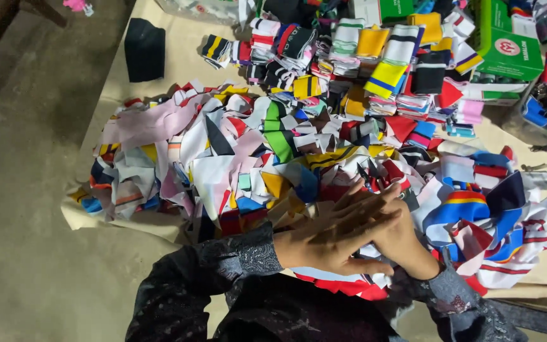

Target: Sorting and organizing various colored fabric scraps into categorized piles on a work table.

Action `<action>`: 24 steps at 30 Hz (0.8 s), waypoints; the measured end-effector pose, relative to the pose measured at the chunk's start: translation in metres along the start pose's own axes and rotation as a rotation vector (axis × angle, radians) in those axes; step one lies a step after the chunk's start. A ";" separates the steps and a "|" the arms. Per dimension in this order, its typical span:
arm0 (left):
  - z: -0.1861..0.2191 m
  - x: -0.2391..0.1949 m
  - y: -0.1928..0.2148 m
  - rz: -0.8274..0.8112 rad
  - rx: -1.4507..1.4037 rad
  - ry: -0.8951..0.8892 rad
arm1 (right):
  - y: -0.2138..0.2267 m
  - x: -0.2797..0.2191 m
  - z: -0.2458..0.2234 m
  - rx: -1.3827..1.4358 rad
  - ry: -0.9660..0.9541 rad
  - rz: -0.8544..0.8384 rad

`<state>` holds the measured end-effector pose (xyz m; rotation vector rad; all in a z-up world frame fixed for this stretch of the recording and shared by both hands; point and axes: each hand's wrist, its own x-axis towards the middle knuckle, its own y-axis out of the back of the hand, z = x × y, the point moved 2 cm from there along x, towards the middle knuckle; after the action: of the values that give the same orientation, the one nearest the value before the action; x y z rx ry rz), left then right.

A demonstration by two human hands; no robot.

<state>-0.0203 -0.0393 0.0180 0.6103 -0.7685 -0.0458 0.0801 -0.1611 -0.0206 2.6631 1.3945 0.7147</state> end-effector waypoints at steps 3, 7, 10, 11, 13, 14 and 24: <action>-0.008 0.008 0.003 0.241 -0.059 -0.027 | 0.002 0.011 0.003 0.037 0.006 -0.020; -0.031 0.008 0.011 0.220 -0.248 -0.031 | -0.001 0.015 -0.002 0.070 -0.092 0.051; -0.077 0.002 0.024 0.318 -0.322 0.111 | 0.008 0.042 -0.053 -0.144 -0.301 -0.072; -0.096 -0.002 0.031 0.382 -0.343 0.219 | 0.012 0.054 -0.076 -0.342 -0.413 -0.258; -0.124 -0.004 0.055 0.290 -0.157 0.297 | 0.013 0.079 -0.108 -0.671 -0.771 -0.452; -0.139 -0.004 0.067 0.195 0.031 0.368 | 0.018 0.089 -0.124 -1.008 -1.127 -0.616; -0.137 0.007 0.070 -0.199 0.227 0.470 | 0.045 0.087 -0.007 -0.329 0.124 0.519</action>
<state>0.0639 0.0858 -0.0162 0.8737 -0.2564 0.0035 0.1543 -0.1202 0.0294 2.7455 0.5187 1.0548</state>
